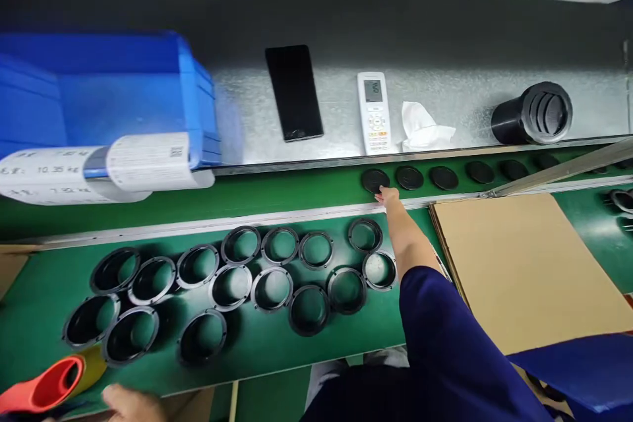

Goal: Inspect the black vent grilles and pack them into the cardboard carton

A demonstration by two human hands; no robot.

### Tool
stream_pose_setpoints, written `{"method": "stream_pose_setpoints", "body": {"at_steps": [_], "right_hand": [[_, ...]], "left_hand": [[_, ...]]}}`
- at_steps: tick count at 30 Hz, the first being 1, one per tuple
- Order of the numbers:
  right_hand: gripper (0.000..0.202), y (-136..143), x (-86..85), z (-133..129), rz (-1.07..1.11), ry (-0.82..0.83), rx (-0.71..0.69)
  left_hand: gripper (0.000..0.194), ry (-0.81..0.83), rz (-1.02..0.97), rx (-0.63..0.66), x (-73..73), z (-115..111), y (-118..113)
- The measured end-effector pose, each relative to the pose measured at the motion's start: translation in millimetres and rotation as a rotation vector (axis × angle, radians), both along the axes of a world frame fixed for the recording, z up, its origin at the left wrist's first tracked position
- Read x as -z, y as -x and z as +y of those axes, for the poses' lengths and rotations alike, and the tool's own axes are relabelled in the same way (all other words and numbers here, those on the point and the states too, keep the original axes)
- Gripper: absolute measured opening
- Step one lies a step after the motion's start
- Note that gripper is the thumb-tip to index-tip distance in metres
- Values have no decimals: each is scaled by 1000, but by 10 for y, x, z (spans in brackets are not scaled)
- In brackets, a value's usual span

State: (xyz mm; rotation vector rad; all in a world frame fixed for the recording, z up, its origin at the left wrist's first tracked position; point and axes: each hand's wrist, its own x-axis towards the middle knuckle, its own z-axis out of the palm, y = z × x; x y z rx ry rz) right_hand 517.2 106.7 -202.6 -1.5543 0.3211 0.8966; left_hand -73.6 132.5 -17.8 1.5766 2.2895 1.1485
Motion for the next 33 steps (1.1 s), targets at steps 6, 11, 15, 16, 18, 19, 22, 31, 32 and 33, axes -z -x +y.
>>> {"method": "stream_pose_setpoints", "body": {"at_steps": [6, 11, 15, 16, 18, 19, 22, 31, 32, 33], "right_hand": [[41, 358, -95, -367, 179, -267, -112], [56, 1084, -417, -1568, 282, -675, -449], [49, 1161, -538, -2275, -21, -568, -671], [49, 1083, -558, -2372, -240, -489, -662], [50, 872, -592, -2497, -718, -376, -632], [49, 764, -605, -2537, -915, -365, -645], [47, 558, -607, -2601, -1197, -428, -799], [75, 575, -381, -2670, -999, -581, -967], [76, 553, -395, -2695, -956, -584, -958], [76, 531, -416, -2725, -927, -578, -941]], "left_hand": [[49, 19, -235, 340, 225, -461, -1770], [60, 607, -1195, 740, 543, -1031, -3282], [61, 699, -1541, 689, 615, -1471, -3781], [61, 717, -1570, 668, 596, -1567, -3824], [60, 779, -1584, 631, 541, -1734, -3860], [60, 814, -1576, 613, 514, -1807, -3865], [61, 893, -1548, 550, 471, -2002, -3862], [66, 998, -1588, 653, 645, -2325, -3744], [68, 1011, -1590, 651, 653, -2345, -3735], [69, 1023, -1590, 640, 656, -2365, -3730]]}}
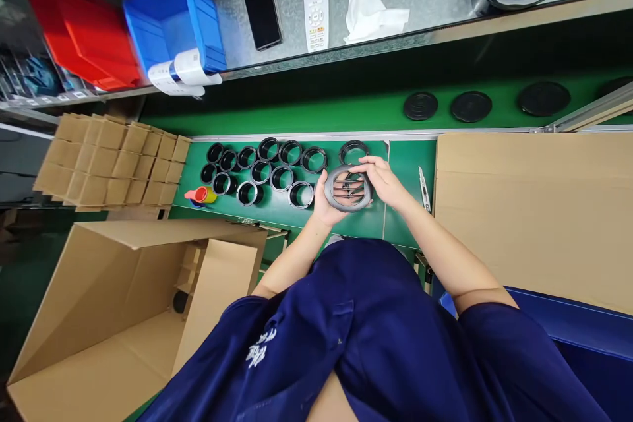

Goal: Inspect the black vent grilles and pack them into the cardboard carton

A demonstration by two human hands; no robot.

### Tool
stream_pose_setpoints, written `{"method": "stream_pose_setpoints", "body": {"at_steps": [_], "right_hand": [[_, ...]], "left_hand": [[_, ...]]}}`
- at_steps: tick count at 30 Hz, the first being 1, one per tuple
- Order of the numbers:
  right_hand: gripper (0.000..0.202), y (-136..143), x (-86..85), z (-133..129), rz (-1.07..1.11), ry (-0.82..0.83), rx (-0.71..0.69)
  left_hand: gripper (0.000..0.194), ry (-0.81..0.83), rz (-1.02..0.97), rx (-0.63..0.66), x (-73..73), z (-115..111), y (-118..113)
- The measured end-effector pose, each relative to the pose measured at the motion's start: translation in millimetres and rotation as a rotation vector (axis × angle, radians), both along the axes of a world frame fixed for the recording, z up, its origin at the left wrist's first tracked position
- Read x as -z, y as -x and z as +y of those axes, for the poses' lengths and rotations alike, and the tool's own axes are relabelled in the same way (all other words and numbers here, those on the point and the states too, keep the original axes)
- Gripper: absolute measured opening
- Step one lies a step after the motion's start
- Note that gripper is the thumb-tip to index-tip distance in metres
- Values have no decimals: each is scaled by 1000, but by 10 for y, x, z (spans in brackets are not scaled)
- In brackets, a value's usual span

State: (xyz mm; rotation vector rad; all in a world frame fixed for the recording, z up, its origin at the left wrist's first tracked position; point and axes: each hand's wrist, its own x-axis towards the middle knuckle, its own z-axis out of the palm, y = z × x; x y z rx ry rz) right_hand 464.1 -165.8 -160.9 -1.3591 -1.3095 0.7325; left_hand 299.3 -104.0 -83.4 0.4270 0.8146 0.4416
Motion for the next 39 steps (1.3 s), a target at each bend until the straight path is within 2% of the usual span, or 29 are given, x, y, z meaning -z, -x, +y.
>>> {"method": "stream_pose_setpoints", "body": {"at_steps": [5, 9, 13, 15, 18, 21, 22, 25, 27, 30, 32, 35, 39], "right_hand": [[73, -22, -88, -137, 7, -2, 87], [68, 133, -25, -191, -92, -16, 86], [60, 410, 157, -296, -433, -64, -147], [75, 563, 271, -350, -491, -12, -231], [105, 769, 435, -337, -415, 151, -276], [109, 891, 578, -134, -343, 212, -281], [109, 909, 626, -26, -342, 219, -218], [108, 926, 794, 323, -389, 281, 86], [105, 942, 919, 474, -444, 325, 189], [101, 976, 1059, 460, -533, 377, 175], [99, 973, 1068, 348, -577, 420, 153], [94, 915, 948, 230, -619, 426, 147], [80, 928, 798, 270, -618, 364, 126]], "left_hand": [[66, 36, 9, -25, 4, -46, 33], [64, 53, 4, -50, 84, 8, 138], [57, 98, 96, -90, 268, 11, 309], [55, 174, 163, -49, 399, -41, 390], [49, 229, 212, -32, 598, -120, 482], [52, 240, 220, -62, 713, -94, 574], [54, 246, 232, -61, 724, -59, 613], [52, 218, 320, -48, 687, 70, 759], [47, 180, 371, -40, 637, 130, 871], [39, 162, 402, -48, 580, 148, 1046], [34, 172, 439, -73, 569, 127, 1163], [31, 209, 506, -102, 583, 92, 1304], [30, 235, 563, -100, 580, 121, 1359]]}}
